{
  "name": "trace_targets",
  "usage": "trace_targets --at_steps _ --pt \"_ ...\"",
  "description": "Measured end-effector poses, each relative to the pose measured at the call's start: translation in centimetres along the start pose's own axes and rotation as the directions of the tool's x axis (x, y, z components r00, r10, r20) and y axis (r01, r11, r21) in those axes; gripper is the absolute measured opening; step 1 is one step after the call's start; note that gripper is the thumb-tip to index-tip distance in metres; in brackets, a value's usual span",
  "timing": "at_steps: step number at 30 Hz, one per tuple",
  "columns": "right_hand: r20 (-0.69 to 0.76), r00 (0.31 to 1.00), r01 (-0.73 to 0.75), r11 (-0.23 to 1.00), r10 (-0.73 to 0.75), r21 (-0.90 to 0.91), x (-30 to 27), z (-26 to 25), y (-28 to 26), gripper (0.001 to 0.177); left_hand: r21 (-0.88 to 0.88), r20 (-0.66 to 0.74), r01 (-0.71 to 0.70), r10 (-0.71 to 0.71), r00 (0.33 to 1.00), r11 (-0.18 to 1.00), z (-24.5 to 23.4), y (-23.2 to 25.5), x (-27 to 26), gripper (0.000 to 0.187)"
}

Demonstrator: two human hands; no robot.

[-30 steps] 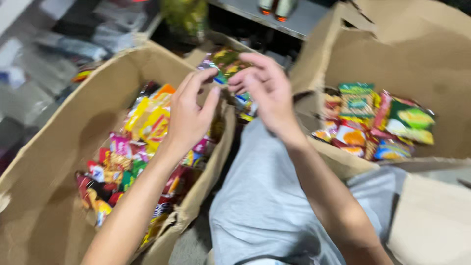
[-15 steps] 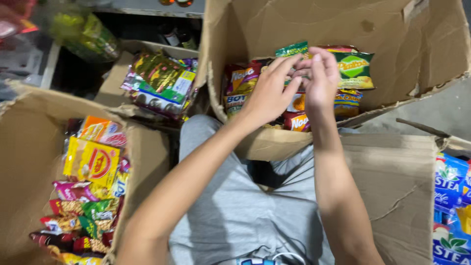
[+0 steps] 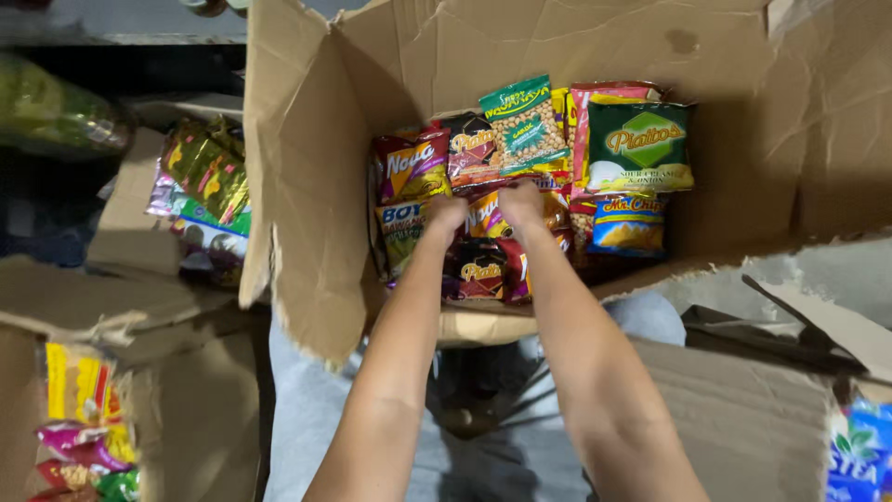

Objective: The person sits on the floor and repeatedly picks up individual snack packets from a large cardboard box, briefly holds them, and places them into a second cardboard box. The person handles various brands of chips and crackers one at a time.

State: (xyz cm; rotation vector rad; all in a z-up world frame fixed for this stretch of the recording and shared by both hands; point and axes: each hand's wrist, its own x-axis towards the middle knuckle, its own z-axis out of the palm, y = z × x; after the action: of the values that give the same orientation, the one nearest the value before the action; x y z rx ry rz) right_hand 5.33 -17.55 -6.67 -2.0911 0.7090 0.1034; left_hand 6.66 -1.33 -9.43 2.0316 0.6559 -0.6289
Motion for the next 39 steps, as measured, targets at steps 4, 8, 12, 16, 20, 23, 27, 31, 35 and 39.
trace_targets --at_steps 4,8,12,16,20,23,27,31,35,39 --pt "0.095 0.958 -0.269 0.963 0.269 -0.007 1.4 2.9 2.5 0.035 0.042 -0.009 0.017 -0.016 1.0 0.999 1.6 -1.6 2.6 0.05" --pt "0.08 0.939 -0.325 0.94 0.333 -0.102 1.2 4.3 3.6 0.04 0.076 0.116 0.1 -0.108 0.987 0.992 2.1 -2.6 2.4 0.052" --pt "-0.037 0.932 -0.36 0.906 0.362 -0.222 0.8 5.5 3.1 0.062 0.078 0.139 0.113 -0.123 0.983 0.991 3.2 -3.2 1.9 0.071" --pt "0.05 0.947 -0.317 0.948 0.317 -0.016 0.8 5.8 3.4 0.074 0.205 0.112 0.008 -0.032 0.993 0.979 4.4 -4.1 3.2 0.086" --pt "0.052 0.963 -0.257 0.958 0.265 -0.129 0.2 5.3 4.7 0.066 0.289 0.13 -0.058 0.021 0.991 0.956 4.0 -6.0 3.3 0.073" --pt "0.049 0.941 -0.321 0.929 0.335 -0.184 -0.2 4.0 4.8 0.062 0.027 0.083 -0.098 0.095 0.992 0.995 3.4 -6.4 1.9 0.082" --pt "0.046 0.928 -0.373 0.923 0.37 0.095 -1.5 1.5 3.5 0.051 -0.199 0.099 -0.091 0.112 0.989 0.976 2.6 -5.2 0.5 0.078" --pt "-0.038 0.938 -0.321 0.907 0.344 0.273 -3.5 -0.6 1.9 0.036 -0.349 0.038 -0.185 0.211 0.977 0.919 1.6 -4.6 -0.3 0.063" --pt "-0.111 0.962 -0.202 0.925 0.248 0.321 -4.9 -2.3 -0.5 0.036 -0.304 -0.038 -0.332 0.337 0.941 0.893 -1.3 -2.1 -2.4 0.053" --pt "-0.083 0.983 -0.078 0.781 0.165 0.62 -5.2 -4.9 -3.6 0.029 -0.111 -0.273 -0.572 0.529 0.804 0.812 -5.3 2.8 -7.2 0.061"
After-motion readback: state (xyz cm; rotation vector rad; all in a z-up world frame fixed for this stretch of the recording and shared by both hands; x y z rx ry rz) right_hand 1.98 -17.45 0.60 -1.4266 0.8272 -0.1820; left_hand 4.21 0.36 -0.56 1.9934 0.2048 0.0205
